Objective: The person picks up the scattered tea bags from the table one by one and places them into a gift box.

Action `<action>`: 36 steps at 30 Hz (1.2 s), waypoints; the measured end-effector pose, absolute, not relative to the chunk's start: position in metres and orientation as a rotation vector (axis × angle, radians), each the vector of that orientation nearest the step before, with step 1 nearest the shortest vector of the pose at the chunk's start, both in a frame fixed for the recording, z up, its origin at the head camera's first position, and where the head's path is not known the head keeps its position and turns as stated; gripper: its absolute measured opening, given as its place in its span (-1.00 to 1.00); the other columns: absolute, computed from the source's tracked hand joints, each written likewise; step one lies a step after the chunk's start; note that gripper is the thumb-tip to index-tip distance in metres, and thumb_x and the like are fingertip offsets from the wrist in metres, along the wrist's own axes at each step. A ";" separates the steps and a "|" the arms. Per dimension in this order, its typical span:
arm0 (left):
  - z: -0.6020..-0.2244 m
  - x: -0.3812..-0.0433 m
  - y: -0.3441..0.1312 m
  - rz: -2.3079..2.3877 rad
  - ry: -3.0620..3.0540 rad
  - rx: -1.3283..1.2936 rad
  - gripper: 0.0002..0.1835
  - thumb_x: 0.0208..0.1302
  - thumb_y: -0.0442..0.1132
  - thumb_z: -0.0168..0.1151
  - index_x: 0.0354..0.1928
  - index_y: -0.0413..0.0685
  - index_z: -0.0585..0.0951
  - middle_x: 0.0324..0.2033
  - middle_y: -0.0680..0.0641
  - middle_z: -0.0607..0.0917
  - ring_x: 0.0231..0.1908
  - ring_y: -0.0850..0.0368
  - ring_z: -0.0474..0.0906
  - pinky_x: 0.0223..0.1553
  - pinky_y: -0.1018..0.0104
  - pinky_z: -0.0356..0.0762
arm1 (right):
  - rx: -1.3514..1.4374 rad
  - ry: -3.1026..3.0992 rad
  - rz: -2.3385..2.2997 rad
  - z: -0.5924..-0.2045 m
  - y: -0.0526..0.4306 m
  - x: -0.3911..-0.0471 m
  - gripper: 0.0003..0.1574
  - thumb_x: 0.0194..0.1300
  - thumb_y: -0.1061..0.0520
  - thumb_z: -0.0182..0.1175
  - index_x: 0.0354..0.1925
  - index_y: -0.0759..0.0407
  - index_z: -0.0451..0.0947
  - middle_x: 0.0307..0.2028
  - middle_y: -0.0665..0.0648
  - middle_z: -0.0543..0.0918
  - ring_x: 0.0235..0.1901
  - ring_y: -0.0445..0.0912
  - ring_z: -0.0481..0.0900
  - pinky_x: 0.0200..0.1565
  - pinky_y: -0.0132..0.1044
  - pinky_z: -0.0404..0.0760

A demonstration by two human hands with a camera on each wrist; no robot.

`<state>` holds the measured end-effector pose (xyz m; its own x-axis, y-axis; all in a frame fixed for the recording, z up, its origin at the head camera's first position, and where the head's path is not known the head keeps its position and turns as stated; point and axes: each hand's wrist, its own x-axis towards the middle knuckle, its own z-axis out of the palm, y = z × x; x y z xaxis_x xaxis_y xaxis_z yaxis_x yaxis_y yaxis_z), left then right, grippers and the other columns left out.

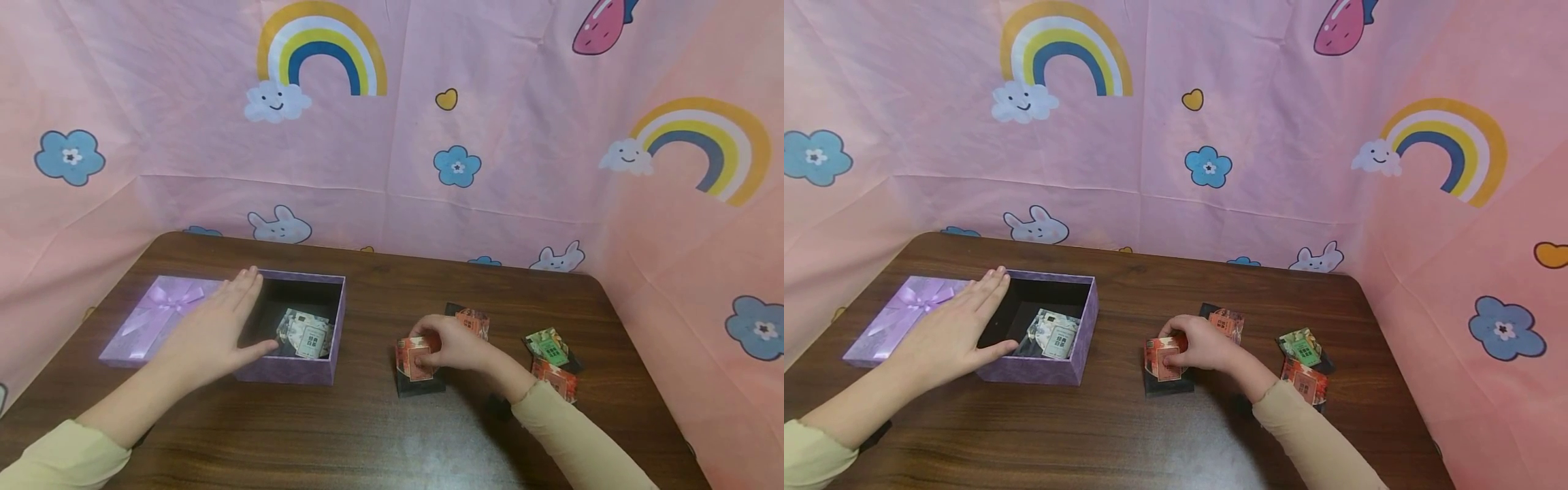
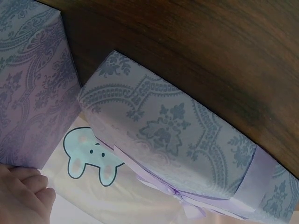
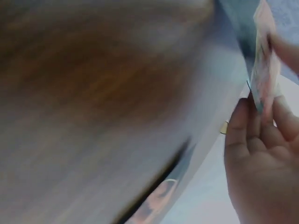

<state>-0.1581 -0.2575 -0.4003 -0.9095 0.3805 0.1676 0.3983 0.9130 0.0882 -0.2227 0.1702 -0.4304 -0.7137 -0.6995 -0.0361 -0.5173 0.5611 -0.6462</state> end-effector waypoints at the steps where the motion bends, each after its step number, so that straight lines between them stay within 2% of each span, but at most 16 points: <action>1: -0.400 -0.158 -0.257 -0.179 -2.926 -0.600 0.22 0.33 0.38 0.30 0.63 -0.44 0.07 0.64 -0.46 0.08 0.63 -0.42 0.08 0.67 -0.24 0.06 | -1.015 2.521 -0.919 -0.428 0.170 -0.224 -0.69 0.32 0.20 0.49 0.00 0.19 0.70 -0.10 0.11 0.77 -0.26 -0.24 0.54 -0.20 -0.43 0.61; 6: -0.400 -0.158 -0.257 -0.174 -2.920 -0.605 0.22 0.33 0.37 0.30 0.63 -0.45 0.07 0.64 -0.46 0.08 0.63 -0.41 0.08 0.65 -0.26 0.10 | -1.012 2.547 -1.024 -0.417 0.166 -0.230 -0.86 0.37 0.24 0.43 -0.10 0.18 0.78 -0.16 0.12 0.83 -0.29 -0.24 0.58 -0.18 -0.41 0.66; 11: -0.401 -0.157 -0.258 -0.177 -2.913 -0.605 0.22 0.32 0.37 0.31 0.63 -0.45 0.07 0.63 -0.46 0.09 0.63 -0.41 0.09 0.66 -0.24 0.09 | -1.008 2.576 -1.047 -0.405 0.161 -0.238 -0.93 0.39 0.21 0.42 -0.17 0.11 0.82 -0.19 0.06 0.86 -0.18 -0.19 0.72 -0.14 -0.38 0.74; 16: -0.401 -0.158 -0.258 -0.169 -2.911 -0.604 0.23 0.31 0.38 0.31 0.63 -0.45 0.08 0.63 -0.46 0.09 0.62 -0.42 0.09 0.63 -0.27 0.15 | -1.058 2.617 -1.057 -0.390 0.154 -0.246 -0.92 0.40 0.21 0.42 -0.17 0.11 0.84 -0.18 0.07 0.88 -0.13 -0.06 0.81 -0.13 -0.26 0.78; 22: -0.401 -0.160 -0.259 -0.139 -2.924 -0.610 0.24 0.31 0.42 0.29 0.63 -0.44 0.09 0.64 -0.45 0.08 0.62 -0.42 0.09 0.62 -0.29 0.16 | -1.099 2.668 -1.073 -0.369 0.142 -0.254 -0.87 0.43 0.22 0.37 -0.12 0.15 0.84 -0.13 0.13 0.88 -0.02 0.04 0.80 0.00 -0.06 0.80; 28: -0.401 -0.161 -0.259 -0.116 -2.920 -0.625 0.24 0.32 0.42 0.28 0.63 -0.45 0.08 0.64 -0.45 0.08 0.63 -0.41 0.09 0.63 -0.27 0.14 | -1.069 2.696 -1.119 -0.347 0.125 -0.262 -0.85 0.45 0.22 0.35 -0.10 0.17 0.84 -0.13 0.14 0.88 -0.06 0.02 0.80 -0.13 -0.15 0.76; 36: -0.399 -0.159 -0.259 -0.108 -2.926 -0.622 0.24 0.33 0.43 0.27 0.63 -0.44 0.07 0.64 -0.45 0.07 0.63 -0.42 0.08 0.62 -0.28 0.15 | -1.095 2.707 -1.217 -0.324 0.099 -0.266 -0.85 0.43 0.22 0.37 -0.11 0.21 0.84 -0.12 0.17 0.88 -0.02 0.03 0.81 0.03 -0.10 0.81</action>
<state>-0.1594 -0.2586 -0.3987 -0.9032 0.3984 0.1596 0.4091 0.9116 0.0394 -0.2663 0.0986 -0.3236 -0.7602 -0.5838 0.2849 -0.6006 0.4644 -0.6509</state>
